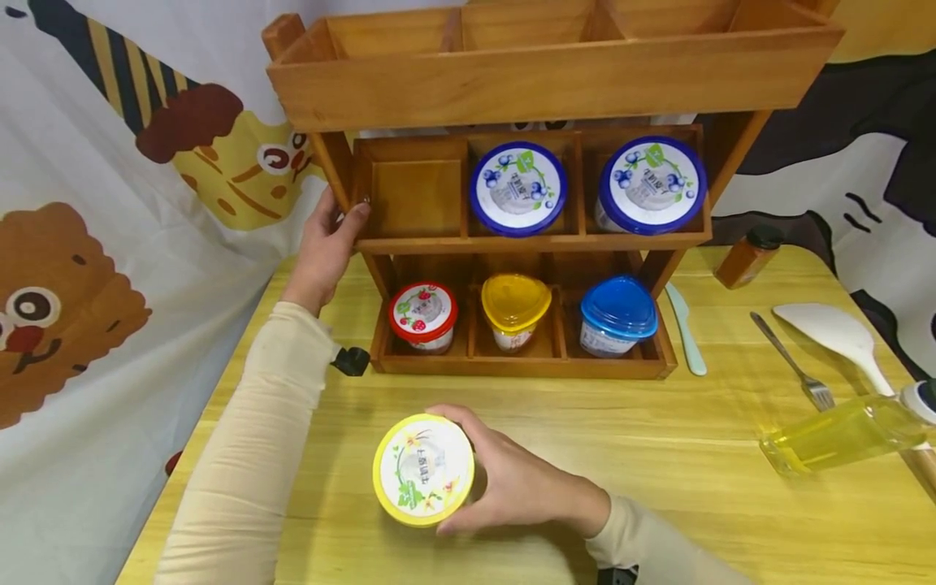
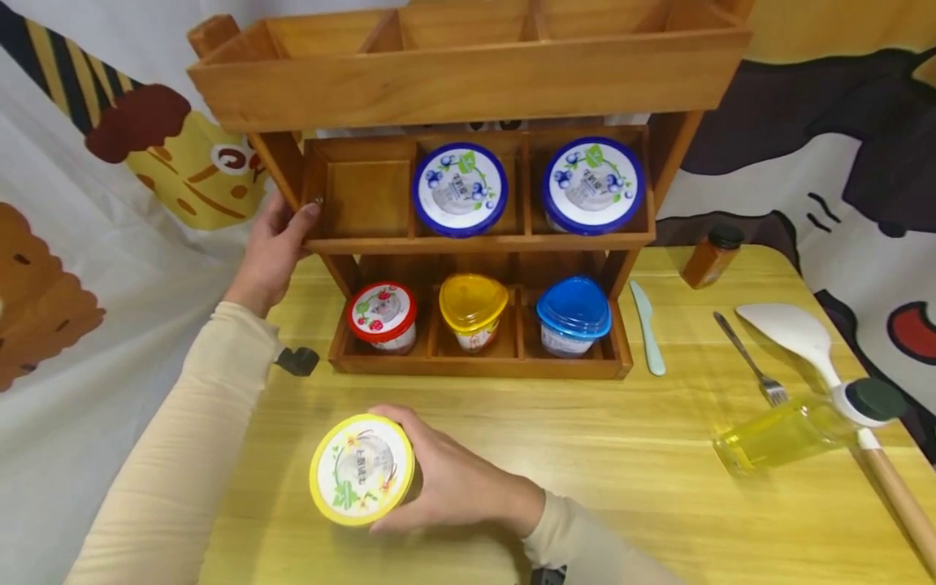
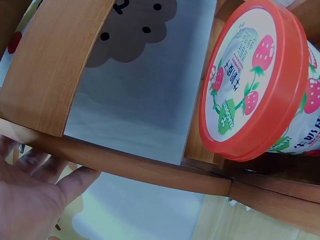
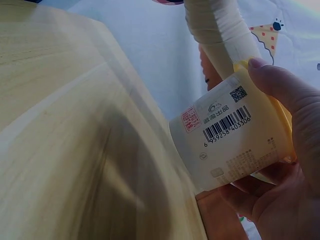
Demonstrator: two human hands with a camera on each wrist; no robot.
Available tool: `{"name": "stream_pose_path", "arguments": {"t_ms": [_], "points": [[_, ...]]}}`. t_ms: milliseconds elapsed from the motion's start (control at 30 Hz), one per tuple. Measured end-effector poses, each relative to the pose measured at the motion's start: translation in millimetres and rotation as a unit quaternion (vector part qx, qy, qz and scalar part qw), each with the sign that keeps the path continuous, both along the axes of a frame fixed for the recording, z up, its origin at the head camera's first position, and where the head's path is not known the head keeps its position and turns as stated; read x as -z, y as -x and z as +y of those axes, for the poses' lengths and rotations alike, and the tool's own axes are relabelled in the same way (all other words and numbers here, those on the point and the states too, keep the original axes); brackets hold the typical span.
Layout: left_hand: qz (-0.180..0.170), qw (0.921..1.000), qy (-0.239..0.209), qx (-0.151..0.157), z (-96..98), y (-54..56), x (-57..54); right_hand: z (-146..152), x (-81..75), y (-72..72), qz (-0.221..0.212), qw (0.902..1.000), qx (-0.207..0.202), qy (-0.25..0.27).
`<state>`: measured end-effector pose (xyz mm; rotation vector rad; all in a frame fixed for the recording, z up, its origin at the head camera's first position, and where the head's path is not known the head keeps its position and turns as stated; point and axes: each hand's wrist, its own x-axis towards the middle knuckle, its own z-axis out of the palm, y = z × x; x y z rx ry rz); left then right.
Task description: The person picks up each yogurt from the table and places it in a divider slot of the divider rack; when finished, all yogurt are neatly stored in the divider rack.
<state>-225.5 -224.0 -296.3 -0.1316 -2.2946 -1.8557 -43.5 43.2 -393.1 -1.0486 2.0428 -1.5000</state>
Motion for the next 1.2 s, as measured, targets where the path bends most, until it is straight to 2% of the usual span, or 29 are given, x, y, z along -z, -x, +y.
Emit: {"name": "stream_pose_path", "arguments": {"t_ms": [300,433,600,767,933,1200], "points": [[0.004,1.0000,0.001,0.002,-1.4,-0.4,0.8,2.7,-5.9,2.8,0.001,0.9999,0.013,0.001],[0.004,1.0000,-0.004,0.002,-1.4,-1.0,0.9,5.0,-14.6,5.9,0.006,0.9997,0.022,0.007],[0.005,0.9999,-0.011,0.005,-0.3,-0.5,0.8,9.8,-37.5,14.5,0.044,0.9976,0.049,0.021],[0.007,0.9999,-0.012,0.006,-0.3,0.0,0.7,12.5,-64.9,27.2,0.101,0.9921,0.063,0.040],[0.006,0.9999,-0.011,0.005,-0.6,1.2,1.5,15.8,-90.2,38.2,0.137,0.9858,0.074,0.063],[0.007,0.9999,-0.007,0.004,-1.1,2.5,2.2,19.2,-120.3,50.9,0.164,0.9760,0.087,0.114]]}}
